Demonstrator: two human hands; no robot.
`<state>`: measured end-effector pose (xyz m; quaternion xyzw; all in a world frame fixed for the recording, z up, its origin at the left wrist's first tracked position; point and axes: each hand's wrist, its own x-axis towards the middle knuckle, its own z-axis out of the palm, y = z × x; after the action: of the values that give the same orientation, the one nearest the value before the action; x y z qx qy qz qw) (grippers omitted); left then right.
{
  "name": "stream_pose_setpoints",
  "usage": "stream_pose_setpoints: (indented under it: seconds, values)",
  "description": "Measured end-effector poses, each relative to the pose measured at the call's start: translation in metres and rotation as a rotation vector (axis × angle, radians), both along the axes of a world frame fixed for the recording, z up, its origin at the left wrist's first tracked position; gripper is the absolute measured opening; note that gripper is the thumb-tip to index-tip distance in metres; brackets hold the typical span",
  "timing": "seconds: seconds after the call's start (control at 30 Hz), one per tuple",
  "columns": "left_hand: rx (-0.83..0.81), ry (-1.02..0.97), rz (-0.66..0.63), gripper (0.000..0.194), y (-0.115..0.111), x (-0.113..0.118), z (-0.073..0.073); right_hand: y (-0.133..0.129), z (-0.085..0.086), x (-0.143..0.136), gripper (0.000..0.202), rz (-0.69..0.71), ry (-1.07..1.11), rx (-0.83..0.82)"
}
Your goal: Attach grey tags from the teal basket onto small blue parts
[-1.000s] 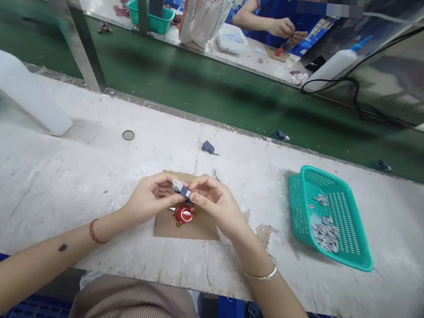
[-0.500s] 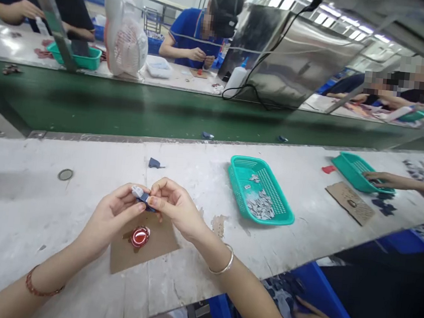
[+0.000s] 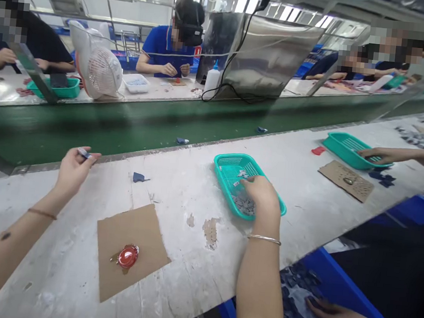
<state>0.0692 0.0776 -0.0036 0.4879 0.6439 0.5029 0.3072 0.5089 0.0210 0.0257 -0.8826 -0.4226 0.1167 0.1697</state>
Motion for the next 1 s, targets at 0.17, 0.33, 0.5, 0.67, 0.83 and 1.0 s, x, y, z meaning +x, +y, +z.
stream_pose_setpoints:
  seconds: [0.17, 0.33, 0.5, 0.67, 0.83, 1.0]
  values:
    - [-0.013, 0.306, 0.007, 0.025, 0.047, -0.033, -0.001, 0.01, -0.023, 0.012, 0.021, -0.015, -0.034, -0.067]
    - [-0.042, 0.588, -0.065, 0.014, 0.076, -0.047, -0.004, 0.014, -0.023, 0.007, 0.014, 0.055, -0.039, -0.047]
    - [-0.068, 0.808, -0.102, 0.028, 0.088, -0.049, -0.005, 0.014, -0.021, 0.006, 0.013, 0.13, 0.003, -0.029]
    - [0.046, 0.939, -0.146, 0.029, 0.095, -0.013, -0.003, 0.013, -0.02, 0.003, 0.014, 0.202, 0.095, 0.024]
    - [0.098, 0.904, -0.434, 0.037, 0.114, 0.067, -0.001, 0.011, -0.019, -0.001, 0.01, 0.261, 0.255, 0.117]
    - [0.073, 0.715, -0.577, 0.037, 0.122, 0.132, -0.009, 0.01, -0.019, -0.007, 0.011, 0.283, 0.485, 0.187]
